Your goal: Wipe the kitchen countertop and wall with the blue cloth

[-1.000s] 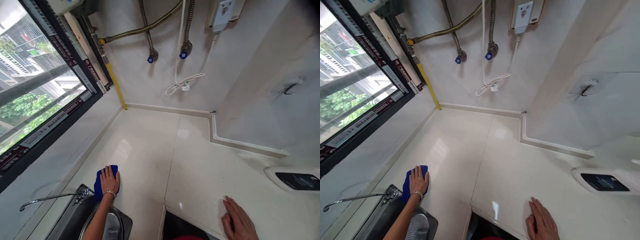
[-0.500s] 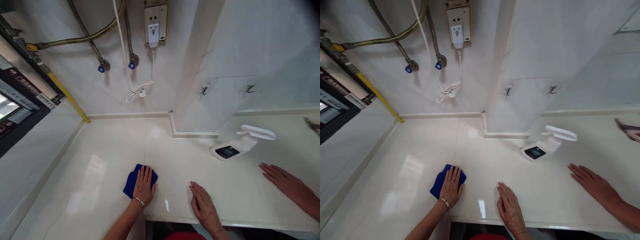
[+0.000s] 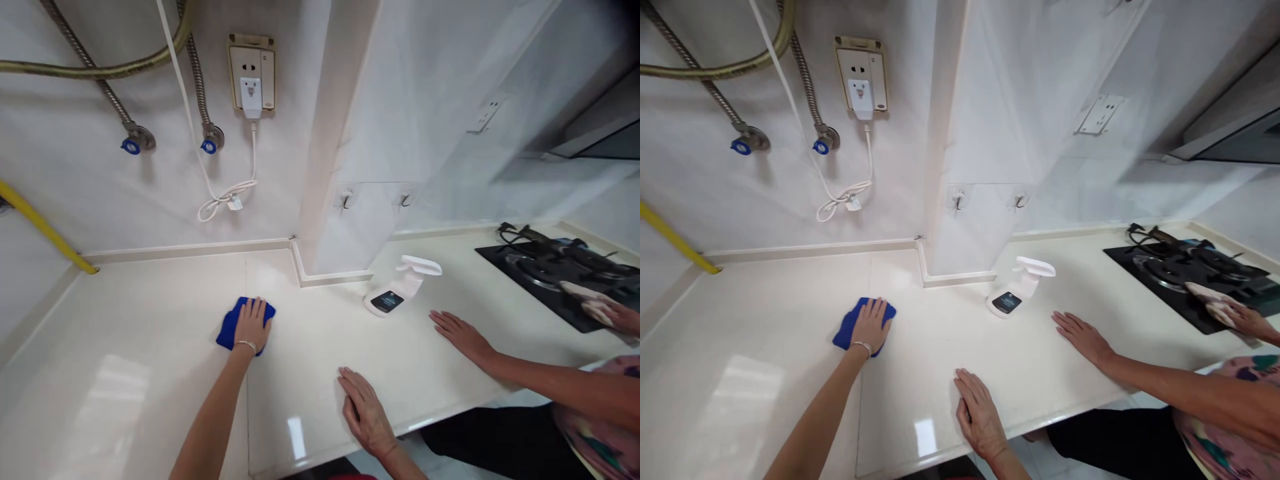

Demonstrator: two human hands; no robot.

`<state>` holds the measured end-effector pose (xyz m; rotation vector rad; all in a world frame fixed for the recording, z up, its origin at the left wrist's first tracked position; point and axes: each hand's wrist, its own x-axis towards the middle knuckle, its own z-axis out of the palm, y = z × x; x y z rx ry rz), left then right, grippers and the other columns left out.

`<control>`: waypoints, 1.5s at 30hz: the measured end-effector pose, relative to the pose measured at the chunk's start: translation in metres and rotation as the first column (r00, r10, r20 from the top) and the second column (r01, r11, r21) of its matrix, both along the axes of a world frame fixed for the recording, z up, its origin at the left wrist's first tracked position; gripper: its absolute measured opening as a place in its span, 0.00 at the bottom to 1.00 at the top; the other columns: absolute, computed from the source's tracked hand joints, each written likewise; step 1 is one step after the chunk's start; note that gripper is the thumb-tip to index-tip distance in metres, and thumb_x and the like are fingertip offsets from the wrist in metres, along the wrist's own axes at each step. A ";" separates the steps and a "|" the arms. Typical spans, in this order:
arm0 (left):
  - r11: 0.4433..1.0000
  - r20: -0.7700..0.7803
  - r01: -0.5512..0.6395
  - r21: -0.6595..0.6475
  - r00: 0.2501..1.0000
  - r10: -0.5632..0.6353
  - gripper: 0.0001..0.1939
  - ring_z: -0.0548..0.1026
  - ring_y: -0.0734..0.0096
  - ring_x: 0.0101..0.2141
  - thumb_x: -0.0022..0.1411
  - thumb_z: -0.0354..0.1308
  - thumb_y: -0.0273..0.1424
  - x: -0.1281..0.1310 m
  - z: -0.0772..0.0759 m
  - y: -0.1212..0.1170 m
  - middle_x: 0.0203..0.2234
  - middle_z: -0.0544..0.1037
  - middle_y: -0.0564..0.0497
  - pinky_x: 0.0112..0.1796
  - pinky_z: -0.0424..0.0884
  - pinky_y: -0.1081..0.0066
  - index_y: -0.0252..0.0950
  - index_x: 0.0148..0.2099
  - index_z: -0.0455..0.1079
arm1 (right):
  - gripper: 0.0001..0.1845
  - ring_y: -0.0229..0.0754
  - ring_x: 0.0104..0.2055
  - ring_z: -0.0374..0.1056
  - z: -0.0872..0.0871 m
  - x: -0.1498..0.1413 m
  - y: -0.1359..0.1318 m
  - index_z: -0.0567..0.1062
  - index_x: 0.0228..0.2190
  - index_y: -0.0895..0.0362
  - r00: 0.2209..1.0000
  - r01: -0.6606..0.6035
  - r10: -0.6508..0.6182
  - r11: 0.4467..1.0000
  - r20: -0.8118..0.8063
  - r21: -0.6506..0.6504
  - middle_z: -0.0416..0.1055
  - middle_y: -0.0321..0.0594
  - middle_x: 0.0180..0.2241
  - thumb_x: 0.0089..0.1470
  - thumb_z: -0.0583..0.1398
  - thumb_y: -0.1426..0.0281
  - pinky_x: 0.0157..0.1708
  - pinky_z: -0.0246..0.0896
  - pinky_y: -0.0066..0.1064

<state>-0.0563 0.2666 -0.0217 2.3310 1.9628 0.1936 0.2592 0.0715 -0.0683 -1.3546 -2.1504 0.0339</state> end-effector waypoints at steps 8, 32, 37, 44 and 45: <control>0.918 -0.043 -0.397 -0.027 0.918 0.395 0.36 0.48 0.47 0.69 0.66 0.38 0.42 -0.119 0.016 0.002 0.70 0.54 0.41 0.67 0.46 0.51 0.28 0.70 0.50 | 0.31 0.50 0.64 0.61 0.001 0.002 0.000 0.61 0.62 0.52 1.000 0.005 -0.005 1.000 -0.012 -0.002 0.65 0.45 0.61 0.58 0.52 0.78 0.58 0.69 0.55; 0.828 -0.162 -0.554 0.091 0.812 0.561 0.37 0.51 0.43 0.69 0.67 0.36 0.43 -0.138 -0.006 -0.172 0.69 0.56 0.37 0.67 0.48 0.49 0.24 0.70 0.49 | 0.27 0.49 0.64 0.60 -0.001 0.003 -0.002 0.61 0.60 0.55 0.998 -0.022 0.023 1.000 -0.056 0.011 0.65 0.49 0.61 0.60 0.52 0.77 0.60 0.67 0.53; 0.875 -0.137 -0.444 0.194 0.871 0.473 0.36 0.53 0.42 0.68 0.67 0.38 0.43 -0.087 -0.019 -0.203 0.68 0.60 0.36 0.66 0.53 0.46 0.24 0.68 0.53 | 0.27 0.49 0.65 0.58 -0.008 0.002 -0.001 0.61 0.61 0.57 0.999 -0.033 0.034 0.999 -0.041 0.024 0.64 0.49 0.62 0.60 0.51 0.77 0.60 0.66 0.51; 0.945 -0.173 -0.243 0.217 0.944 0.282 0.33 0.53 0.48 0.68 0.68 0.43 0.40 0.010 -0.027 -0.197 0.69 0.58 0.41 0.65 0.58 0.48 0.31 0.70 0.50 | 0.29 0.49 0.66 0.56 -0.014 0.000 -0.001 0.60 0.62 0.59 0.999 -0.049 0.050 0.997 -0.021 0.053 0.62 0.47 0.63 0.59 0.51 0.76 0.61 0.65 0.50; 0.954 -0.177 -0.205 0.218 0.953 0.245 0.33 0.52 0.49 0.69 0.68 0.44 0.39 0.027 -0.028 -0.194 0.69 0.57 0.42 0.66 0.58 0.48 0.32 0.71 0.48 | 0.29 0.49 0.67 0.56 -0.014 -0.001 -0.001 0.60 0.62 0.59 0.999 -0.047 0.049 0.997 -0.016 0.062 0.62 0.48 0.63 0.59 0.51 0.76 0.61 0.65 0.49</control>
